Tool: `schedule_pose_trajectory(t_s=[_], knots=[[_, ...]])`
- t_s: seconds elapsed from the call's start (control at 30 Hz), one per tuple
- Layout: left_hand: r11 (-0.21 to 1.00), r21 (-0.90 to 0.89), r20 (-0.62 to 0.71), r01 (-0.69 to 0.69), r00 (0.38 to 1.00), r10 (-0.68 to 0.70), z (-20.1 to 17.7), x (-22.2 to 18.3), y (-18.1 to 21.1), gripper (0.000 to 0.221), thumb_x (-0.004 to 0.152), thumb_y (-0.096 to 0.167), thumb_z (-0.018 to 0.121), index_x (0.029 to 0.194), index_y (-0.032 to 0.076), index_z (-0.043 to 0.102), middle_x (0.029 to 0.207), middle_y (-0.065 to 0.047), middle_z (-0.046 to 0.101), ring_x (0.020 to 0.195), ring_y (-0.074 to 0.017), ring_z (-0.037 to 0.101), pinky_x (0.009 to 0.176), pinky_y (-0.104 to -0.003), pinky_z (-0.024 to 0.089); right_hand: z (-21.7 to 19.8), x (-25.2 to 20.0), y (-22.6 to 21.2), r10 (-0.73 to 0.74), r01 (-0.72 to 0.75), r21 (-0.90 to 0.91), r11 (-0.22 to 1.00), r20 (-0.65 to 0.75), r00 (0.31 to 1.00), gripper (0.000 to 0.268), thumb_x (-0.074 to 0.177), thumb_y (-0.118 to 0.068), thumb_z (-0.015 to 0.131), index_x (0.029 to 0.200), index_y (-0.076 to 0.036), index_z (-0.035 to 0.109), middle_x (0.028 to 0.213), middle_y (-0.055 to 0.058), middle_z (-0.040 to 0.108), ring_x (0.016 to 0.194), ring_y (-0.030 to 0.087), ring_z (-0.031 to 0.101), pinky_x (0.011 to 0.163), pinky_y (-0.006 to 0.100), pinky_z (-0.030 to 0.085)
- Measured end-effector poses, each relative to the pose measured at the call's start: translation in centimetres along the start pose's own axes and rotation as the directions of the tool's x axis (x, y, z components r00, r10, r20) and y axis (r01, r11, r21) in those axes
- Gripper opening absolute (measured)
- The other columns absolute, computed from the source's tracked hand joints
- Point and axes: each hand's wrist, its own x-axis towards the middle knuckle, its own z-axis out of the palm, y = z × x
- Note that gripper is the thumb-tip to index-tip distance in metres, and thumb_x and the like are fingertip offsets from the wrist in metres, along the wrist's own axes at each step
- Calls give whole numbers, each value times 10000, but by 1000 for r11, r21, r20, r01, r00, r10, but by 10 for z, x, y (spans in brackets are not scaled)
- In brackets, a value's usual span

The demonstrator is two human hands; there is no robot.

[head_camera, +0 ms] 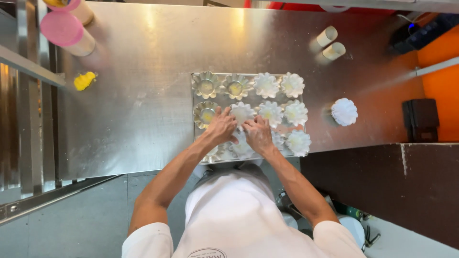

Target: Placing paper liners into metal tart or cupcake molds on a baking tray in a bakery setting.

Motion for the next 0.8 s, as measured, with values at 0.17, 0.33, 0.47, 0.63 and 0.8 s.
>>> schedule_pose_trajectory(t_s=[0.17, 0.33, 0.47, 0.63, 0.8], knots=[[1000, 25, 106, -10, 994, 7, 3, 8, 0, 623, 508, 664, 588, 860, 152, 637, 834, 5, 605, 961, -204, 407, 793, -413, 295, 6, -1, 9, 23, -26, 44, 999, 67, 997, 57, 637, -185, 608, 693, -197, 602, 731, -65, 570, 763, 169, 448, 657, 300, 338], [1000, 28, 212, -8, 977, 2, 5, 19, 0, 662, 478, 706, 565, 857, 168, 639, 872, 29, 615, 985, -199, 408, 795, -422, 294, 22, 12, 28, 15, -24, 35, 999, 225, 974, 193, 538, -265, 668, 717, -232, 603, 761, -92, 582, 804, 171, 436, 663, 315, 357], [999, 36, 249, 6, 968, -14, -7, 29, 5, 683, 475, 713, 567, 864, 156, 641, 893, 19, 607, 983, -210, 418, 785, -430, 303, 19, 28, 27, -76, 79, -11, 997, 161, 984, 67, 599, -186, 579, 636, -241, 582, 656, -80, 569, 732, 163, 442, 643, 296, 358], [994, -5, 269, 109, 958, -103, 14, 51, 5, 717, 459, 728, 567, 956, 214, 614, 960, 9, 598, 999, -243, 437, 785, -464, 304, -25, 31, 65, 34, -114, 304, 946, 257, 966, 216, 673, -35, 524, 794, -171, 640, 760, -28, 626, 778, 181, 507, 676, 282, 400], [887, -268, 306, 376, 906, -292, -11, 69, -3, 531, 642, 554, 581, 1051, 215, 577, 1030, -12, 606, 1026, -300, 481, 832, -572, 259, -52, -48, 201, 324, -348, 425, 836, 129, 937, 251, 710, -35, 545, 915, -156, 625, 851, -7, 623, 823, 173, 530, 755, 269, 403]])
